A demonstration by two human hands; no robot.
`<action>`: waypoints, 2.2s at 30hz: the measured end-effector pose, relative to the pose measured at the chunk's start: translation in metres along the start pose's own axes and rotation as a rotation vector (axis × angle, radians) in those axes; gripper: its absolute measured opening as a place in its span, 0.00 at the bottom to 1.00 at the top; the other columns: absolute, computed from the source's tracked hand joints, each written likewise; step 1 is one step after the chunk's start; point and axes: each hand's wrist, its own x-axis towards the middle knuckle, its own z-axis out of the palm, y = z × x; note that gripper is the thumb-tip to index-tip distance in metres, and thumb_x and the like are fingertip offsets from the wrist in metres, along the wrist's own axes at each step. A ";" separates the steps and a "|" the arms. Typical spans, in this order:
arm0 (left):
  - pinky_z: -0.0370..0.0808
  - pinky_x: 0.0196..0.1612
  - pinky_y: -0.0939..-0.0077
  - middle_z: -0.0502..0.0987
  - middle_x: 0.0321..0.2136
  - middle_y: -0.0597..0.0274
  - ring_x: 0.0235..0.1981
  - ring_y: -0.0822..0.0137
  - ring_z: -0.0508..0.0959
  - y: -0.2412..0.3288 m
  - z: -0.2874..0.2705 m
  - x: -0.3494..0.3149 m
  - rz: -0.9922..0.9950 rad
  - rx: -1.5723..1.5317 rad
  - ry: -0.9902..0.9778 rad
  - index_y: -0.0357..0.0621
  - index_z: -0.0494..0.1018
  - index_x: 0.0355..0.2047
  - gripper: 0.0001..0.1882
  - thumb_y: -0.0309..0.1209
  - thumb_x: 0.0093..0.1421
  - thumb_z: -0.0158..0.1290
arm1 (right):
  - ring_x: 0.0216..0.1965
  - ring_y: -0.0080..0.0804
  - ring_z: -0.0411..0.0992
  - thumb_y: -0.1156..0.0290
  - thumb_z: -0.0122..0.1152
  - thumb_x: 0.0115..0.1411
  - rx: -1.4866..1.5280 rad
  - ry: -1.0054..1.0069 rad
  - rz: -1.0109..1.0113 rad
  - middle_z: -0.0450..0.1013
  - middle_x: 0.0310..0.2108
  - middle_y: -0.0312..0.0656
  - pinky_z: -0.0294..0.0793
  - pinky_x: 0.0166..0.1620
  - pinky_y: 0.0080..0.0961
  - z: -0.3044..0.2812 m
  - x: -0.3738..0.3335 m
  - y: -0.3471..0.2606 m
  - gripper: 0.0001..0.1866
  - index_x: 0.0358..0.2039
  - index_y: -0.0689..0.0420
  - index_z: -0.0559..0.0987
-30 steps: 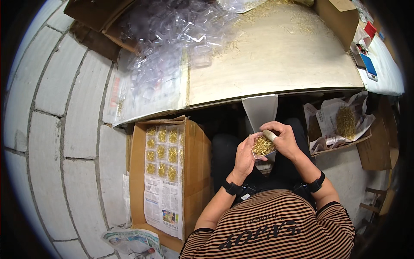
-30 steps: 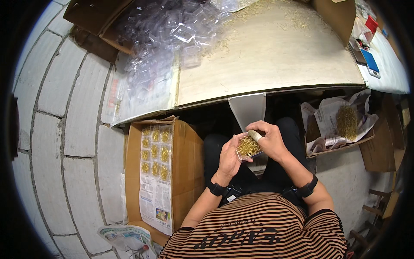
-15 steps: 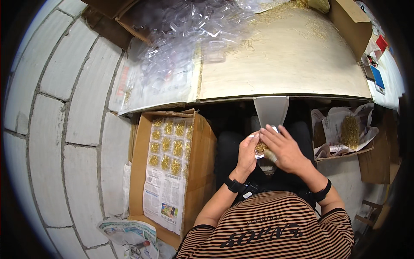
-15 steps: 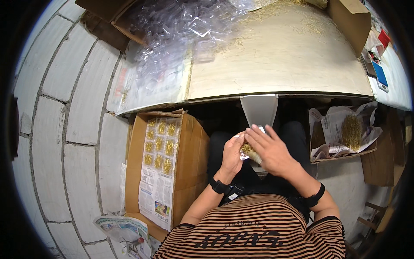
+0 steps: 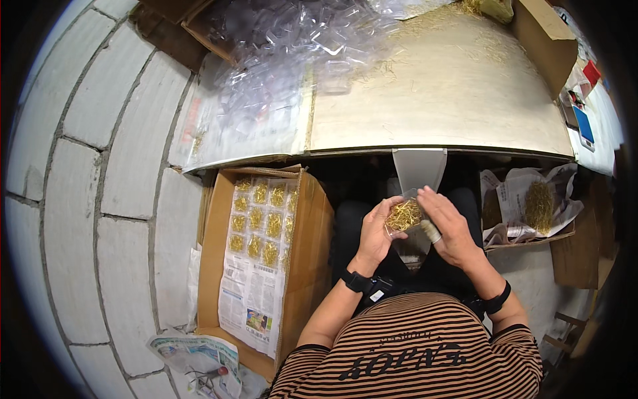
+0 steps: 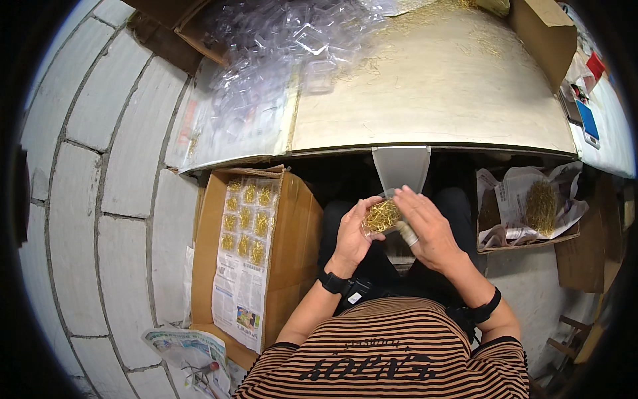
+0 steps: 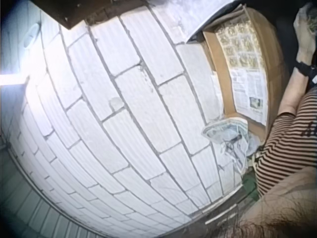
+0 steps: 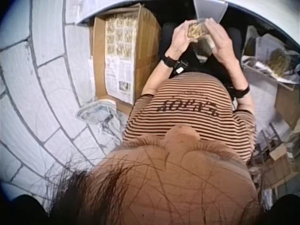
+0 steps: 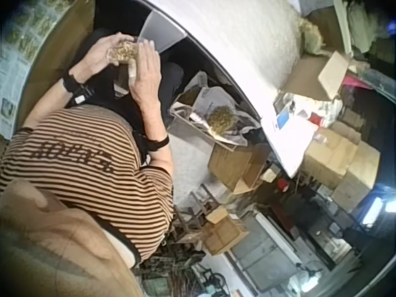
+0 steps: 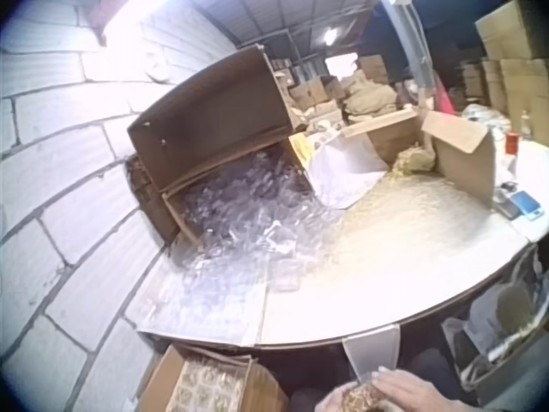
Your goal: Sorting small metal items from a table into clear plastic containers and organizing them into a cardboard box.
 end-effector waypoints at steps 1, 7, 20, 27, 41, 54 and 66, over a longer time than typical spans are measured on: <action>0.83 0.32 0.70 0.74 0.45 0.50 0.43 0.61 0.79 0.006 -0.004 0.001 -0.046 -0.099 -0.111 0.34 0.64 0.53 0.20 0.35 0.66 0.43 | 0.59 0.47 0.63 0.78 0.60 0.52 0.000 0.020 0.028 0.66 0.55 0.50 0.63 0.59 0.41 -0.001 -0.001 0.003 0.26 0.54 0.62 0.69; 0.80 0.45 0.60 0.67 0.53 0.49 0.51 0.56 0.73 0.014 0.000 -0.007 -0.014 -0.123 -0.166 0.33 0.56 0.59 0.29 0.22 0.55 0.44 | 0.59 0.48 0.62 0.79 0.59 0.52 0.044 0.055 0.053 0.65 0.56 0.50 0.62 0.60 0.40 0.001 0.000 0.006 0.27 0.54 0.62 0.68; 0.78 0.44 0.73 0.72 0.49 0.55 0.47 0.68 0.75 0.004 0.004 -0.006 0.020 0.077 -0.058 0.34 0.60 0.57 0.24 0.24 0.60 0.51 | 0.63 0.40 0.57 0.67 0.58 0.57 -0.178 -0.172 -0.033 0.63 0.59 0.44 0.53 0.63 0.44 0.005 0.009 -0.006 0.25 0.56 0.58 0.69; 0.76 0.45 0.76 0.74 0.44 0.59 0.43 0.70 0.77 -0.002 0.002 -0.006 0.034 0.086 0.055 0.35 0.66 0.51 0.16 0.32 0.67 0.43 | 0.63 0.38 0.58 0.63 0.58 0.57 -0.196 -0.266 -0.045 0.63 0.59 0.43 0.53 0.63 0.46 0.015 0.003 0.000 0.26 0.55 0.58 0.69; 0.80 0.38 0.71 0.73 0.46 0.57 0.44 0.65 0.76 0.010 0.008 -0.011 0.036 0.085 -0.005 0.38 0.65 0.53 0.23 0.43 0.69 0.36 | 0.64 0.40 0.55 0.62 0.62 0.53 -0.104 -0.118 -0.044 0.61 0.60 0.45 0.49 0.64 0.47 0.004 0.006 -0.005 0.32 0.57 0.60 0.66; 0.81 0.36 0.70 0.73 0.47 0.55 0.44 0.65 0.77 0.005 0.018 -0.001 0.069 0.033 0.026 0.34 0.65 0.52 0.23 0.41 0.69 0.35 | 0.64 0.45 0.56 0.74 0.61 0.51 0.007 0.056 0.062 0.61 0.60 0.48 0.55 0.63 0.39 -0.009 0.014 0.007 0.33 0.59 0.60 0.64; 0.81 0.26 0.70 0.74 0.44 0.62 0.34 0.69 0.80 0.158 -0.062 -0.135 0.548 0.240 0.563 0.43 0.69 0.46 0.15 0.39 0.67 0.43 | 0.51 0.37 0.70 0.87 0.50 0.56 0.333 -0.021 0.266 0.67 0.53 0.48 0.67 0.54 0.28 0.010 0.010 0.021 0.25 0.55 0.61 0.68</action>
